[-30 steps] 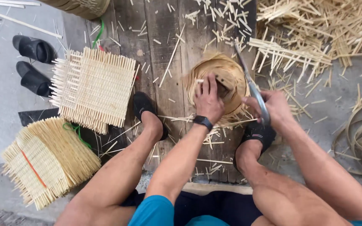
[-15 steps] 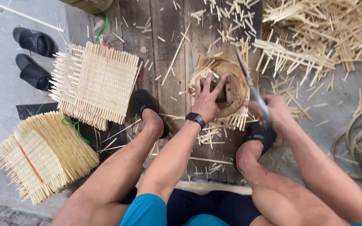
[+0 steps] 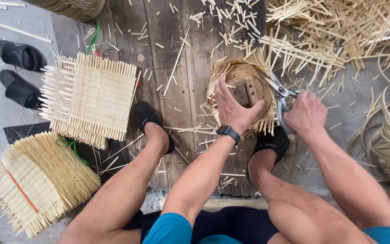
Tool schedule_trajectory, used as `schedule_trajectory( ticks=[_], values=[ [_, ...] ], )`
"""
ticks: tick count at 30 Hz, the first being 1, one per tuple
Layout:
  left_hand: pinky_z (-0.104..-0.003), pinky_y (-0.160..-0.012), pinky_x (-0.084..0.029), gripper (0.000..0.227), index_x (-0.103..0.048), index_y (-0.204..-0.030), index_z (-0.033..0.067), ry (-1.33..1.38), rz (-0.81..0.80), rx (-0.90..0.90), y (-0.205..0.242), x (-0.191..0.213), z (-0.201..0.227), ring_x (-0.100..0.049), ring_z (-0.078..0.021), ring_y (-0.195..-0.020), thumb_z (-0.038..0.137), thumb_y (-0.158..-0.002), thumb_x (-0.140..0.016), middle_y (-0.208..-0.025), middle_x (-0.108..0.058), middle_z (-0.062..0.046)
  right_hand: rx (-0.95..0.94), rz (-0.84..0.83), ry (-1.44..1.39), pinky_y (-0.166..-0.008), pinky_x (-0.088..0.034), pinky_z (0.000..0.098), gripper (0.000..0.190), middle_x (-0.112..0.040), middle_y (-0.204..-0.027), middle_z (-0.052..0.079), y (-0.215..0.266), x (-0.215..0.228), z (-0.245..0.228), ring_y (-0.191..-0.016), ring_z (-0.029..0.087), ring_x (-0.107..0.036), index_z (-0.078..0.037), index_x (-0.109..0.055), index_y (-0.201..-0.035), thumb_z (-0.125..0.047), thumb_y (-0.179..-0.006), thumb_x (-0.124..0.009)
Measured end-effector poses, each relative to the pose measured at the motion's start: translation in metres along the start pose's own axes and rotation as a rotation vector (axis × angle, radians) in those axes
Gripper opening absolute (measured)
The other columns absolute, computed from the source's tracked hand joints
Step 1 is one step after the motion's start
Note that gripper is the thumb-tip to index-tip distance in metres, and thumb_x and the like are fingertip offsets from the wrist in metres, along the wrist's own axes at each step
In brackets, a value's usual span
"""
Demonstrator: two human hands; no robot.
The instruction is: Constructing and trimming bamboo steamer baskets by weaving strips and fitting them to a circular frame.
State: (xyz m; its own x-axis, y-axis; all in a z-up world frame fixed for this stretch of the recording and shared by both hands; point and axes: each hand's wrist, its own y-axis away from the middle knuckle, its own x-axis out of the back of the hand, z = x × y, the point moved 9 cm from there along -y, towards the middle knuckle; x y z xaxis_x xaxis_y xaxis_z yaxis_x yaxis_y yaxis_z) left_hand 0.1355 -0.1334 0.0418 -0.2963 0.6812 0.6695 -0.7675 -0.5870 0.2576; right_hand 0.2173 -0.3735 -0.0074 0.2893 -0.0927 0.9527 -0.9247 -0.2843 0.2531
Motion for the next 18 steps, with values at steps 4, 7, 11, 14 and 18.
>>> schedule_trajectory(
  ticks=[4, 7, 11, 14, 18],
  values=[
    [-0.048, -0.126, -0.023, 0.143, 0.000, -0.160, -0.0038, -0.059, -0.047, -0.130, -0.015, -0.003, -0.002, -0.023, -0.0475, -0.153, 0.047, -0.061, -0.088, -0.162, -0.020, -0.037, 0.029, -0.210, 0.118, -0.076, -0.058, 0.0499, 0.044, -0.067, -0.103, 0.024, -0.009, -0.029, 0.033, -0.092, 0.036, -0.070, 0.001, -0.066, -0.109, -0.041, -0.097, -0.062],
    [-0.046, -0.126, -0.022, 0.143, 0.000, -0.157, -0.0094, -0.159, -0.103, -0.147, -0.008, -0.013, -0.008, -0.021, -0.0467, -0.153, 0.051, -0.061, -0.086, -0.162, -0.018, -0.037, 0.114, -0.079, 0.153, -0.074, -0.057, 0.0477, 0.044, -0.068, -0.100, 0.021, -0.011, -0.021, 0.022, -0.090, 0.034, -0.070, -0.001, -0.067, -0.104, -0.044, -0.097, -0.065],
    [-0.043, -0.125, -0.025, 0.142, -0.002, -0.158, -0.0107, -0.215, -0.167, -0.146, -0.016, -0.015, -0.003, -0.021, -0.0464, -0.153, 0.054, -0.061, -0.083, -0.162, -0.015, -0.039, 0.224, 0.361, 0.185, -0.077, -0.059, 0.0441, 0.050, -0.067, -0.092, 0.018, -0.019, 0.019, -0.019, -0.087, 0.034, -0.070, -0.002, -0.066, -0.092, -0.048, -0.073, -0.067],
    [-0.045, -0.125, -0.024, 0.141, -0.003, -0.157, -0.0099, -0.316, -0.260, -0.254, -0.023, -0.006, 0.005, -0.023, -0.0460, -0.151, 0.050, -0.059, -0.084, -0.162, -0.017, -0.038, 0.139, -0.029, 0.104, -0.065, -0.057, 0.0451, 0.041, -0.066, -0.085, 0.019, -0.033, -0.055, 0.042, -0.077, 0.031, -0.068, 0.001, -0.067, -0.094, -0.040, -0.100, -0.064],
    [-0.048, -0.125, -0.024, 0.140, -0.006, -0.157, -0.0072, -0.348, -0.287, -0.350, -0.023, -0.010, 0.007, -0.026, -0.0458, -0.150, 0.050, -0.056, -0.084, -0.160, -0.023, -0.034, 0.233, 0.053, 0.097, -0.072, -0.056, 0.0452, 0.027, -0.066, -0.090, 0.016, -0.018, -0.030, 0.036, -0.081, 0.030, -0.068, -0.006, -0.068, -0.096, -0.033, -0.096, -0.065]
  ],
)
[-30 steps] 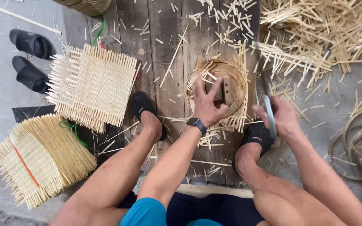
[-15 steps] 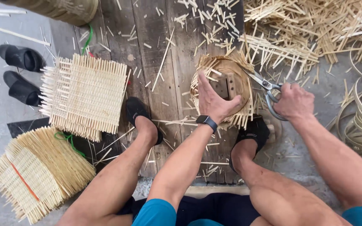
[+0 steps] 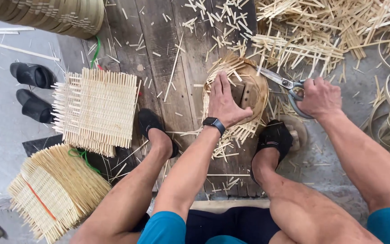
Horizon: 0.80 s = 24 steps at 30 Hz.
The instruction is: Constructing and trimming bamboo steamer baskets by weaving strips and fitting them to a circular frame.
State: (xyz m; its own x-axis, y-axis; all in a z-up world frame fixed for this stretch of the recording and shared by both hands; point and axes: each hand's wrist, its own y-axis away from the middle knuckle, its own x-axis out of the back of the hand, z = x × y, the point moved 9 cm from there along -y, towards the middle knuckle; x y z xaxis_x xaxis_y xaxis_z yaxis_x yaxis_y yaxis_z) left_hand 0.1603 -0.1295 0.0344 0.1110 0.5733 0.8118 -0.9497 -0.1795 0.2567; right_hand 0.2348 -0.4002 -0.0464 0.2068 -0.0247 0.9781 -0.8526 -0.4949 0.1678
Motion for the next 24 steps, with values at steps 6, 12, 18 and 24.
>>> schedule_trajectory(
  ticks=[6, 12, 18, 24],
  values=[
    [-0.050, -0.127, -0.024, 0.142, -0.005, -0.157, -0.0062, -0.004, -0.086, -0.174, -0.001, -0.005, 0.012, -0.026, -0.0479, -0.147, 0.049, -0.053, -0.083, -0.157, -0.025, -0.033, 0.071, 0.271, 0.111, -0.072, -0.058, 0.0429, 0.053, -0.065, -0.087, 0.019, -0.014, 0.046, -0.039, -0.082, 0.033, -0.070, -0.001, -0.067, -0.090, -0.052, -0.075, -0.069],
    [-0.064, -0.114, -0.024, 0.137, -0.011, -0.158, 0.0050, -0.051, 0.063, 0.111, 0.005, 0.000, -0.001, -0.033, -0.0446, -0.142, 0.048, -0.052, -0.087, -0.158, -0.031, -0.024, -0.041, -0.148, -0.005, -0.074, -0.055, 0.0444, 0.031, -0.066, -0.093, 0.018, -0.005, -0.022, 0.007, -0.083, 0.029, -0.067, -0.003, -0.069, -0.100, -0.033, -0.100, -0.062],
    [-0.061, -0.116, -0.025, 0.133, -0.020, -0.156, 0.0110, -0.088, -0.063, -0.100, 0.000, -0.010, 0.008, -0.040, -0.0417, -0.135, 0.041, -0.047, -0.090, -0.150, -0.042, -0.019, 0.077, 0.243, 0.100, -0.075, -0.057, 0.0433, 0.060, -0.066, -0.091, 0.018, -0.026, 0.055, -0.037, -0.087, 0.032, -0.069, 0.000, -0.067, -0.094, -0.059, -0.080, -0.069],
    [-0.064, -0.116, -0.021, 0.138, -0.024, -0.154, 0.0208, -0.112, -0.103, -0.227, 0.000, 0.001, 0.011, -0.038, -0.0412, -0.136, 0.035, -0.036, -0.094, -0.148, -0.045, -0.013, -0.057, -0.204, -0.031, -0.076, -0.054, 0.0473, 0.036, -0.067, -0.098, 0.020, -0.008, -0.026, 0.018, -0.095, 0.033, -0.068, -0.003, -0.068, -0.104, -0.037, -0.100, -0.058]
  ],
)
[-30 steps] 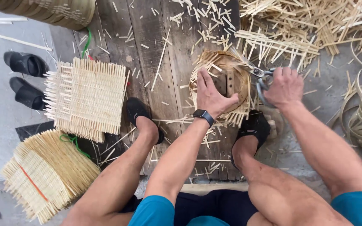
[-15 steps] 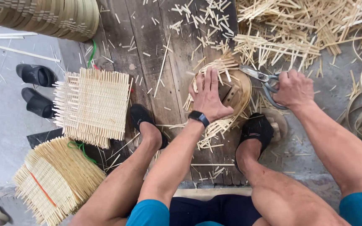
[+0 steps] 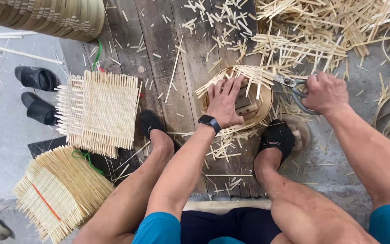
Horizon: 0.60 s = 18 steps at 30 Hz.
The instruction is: Constructing and trimming bamboo steamer baskets by weaving strips and fitting them to a circular frame.
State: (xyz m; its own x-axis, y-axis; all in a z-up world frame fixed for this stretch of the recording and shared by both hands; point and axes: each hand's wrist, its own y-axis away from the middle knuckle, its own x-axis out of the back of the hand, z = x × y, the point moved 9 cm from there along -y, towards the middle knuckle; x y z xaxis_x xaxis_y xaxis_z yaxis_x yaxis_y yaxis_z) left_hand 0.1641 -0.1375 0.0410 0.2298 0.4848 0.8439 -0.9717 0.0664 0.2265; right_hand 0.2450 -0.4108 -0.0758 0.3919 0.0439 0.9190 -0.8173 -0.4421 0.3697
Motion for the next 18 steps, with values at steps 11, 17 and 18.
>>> schedule_trajectory(
  ticks=[11, 17, 18],
  values=[
    [-0.068, -0.113, -0.018, 0.144, -0.015, -0.152, 0.0254, -0.337, -0.004, -0.114, 0.001, 0.006, 0.020, -0.023, -0.0509, -0.143, 0.036, -0.033, -0.095, -0.157, -0.025, -0.027, 0.062, -0.013, 0.058, -0.071, -0.058, 0.0420, 0.035, -0.065, -0.090, 0.017, -0.016, 0.001, -0.015, -0.085, 0.028, -0.067, -0.002, -0.069, -0.110, -0.035, -0.099, -0.061],
    [-0.062, -0.118, -0.025, 0.131, -0.008, -0.155, -0.0118, 0.157, 0.193, 0.468, 0.030, -0.044, -0.011, -0.025, -0.0509, -0.145, 0.043, -0.066, -0.086, -0.159, -0.026, -0.035, 0.130, 0.190, 0.101, -0.085, -0.057, 0.0428, 0.055, -0.066, -0.102, 0.018, -0.001, 0.056, -0.039, -0.096, 0.032, -0.068, -0.001, -0.069, -0.103, -0.054, -0.087, -0.070],
    [-0.062, -0.118, -0.025, 0.131, -0.008, -0.155, -0.0118, 0.163, 0.188, 0.477, 0.034, -0.045, -0.009, -0.025, -0.0509, -0.145, 0.043, -0.066, -0.086, -0.159, -0.026, -0.035, 0.134, 0.180, 0.104, -0.085, -0.057, 0.0428, 0.055, -0.066, -0.102, 0.018, -0.001, 0.061, -0.047, -0.096, 0.032, -0.068, -0.001, -0.069, -0.103, -0.054, -0.087, -0.070]
  ],
)
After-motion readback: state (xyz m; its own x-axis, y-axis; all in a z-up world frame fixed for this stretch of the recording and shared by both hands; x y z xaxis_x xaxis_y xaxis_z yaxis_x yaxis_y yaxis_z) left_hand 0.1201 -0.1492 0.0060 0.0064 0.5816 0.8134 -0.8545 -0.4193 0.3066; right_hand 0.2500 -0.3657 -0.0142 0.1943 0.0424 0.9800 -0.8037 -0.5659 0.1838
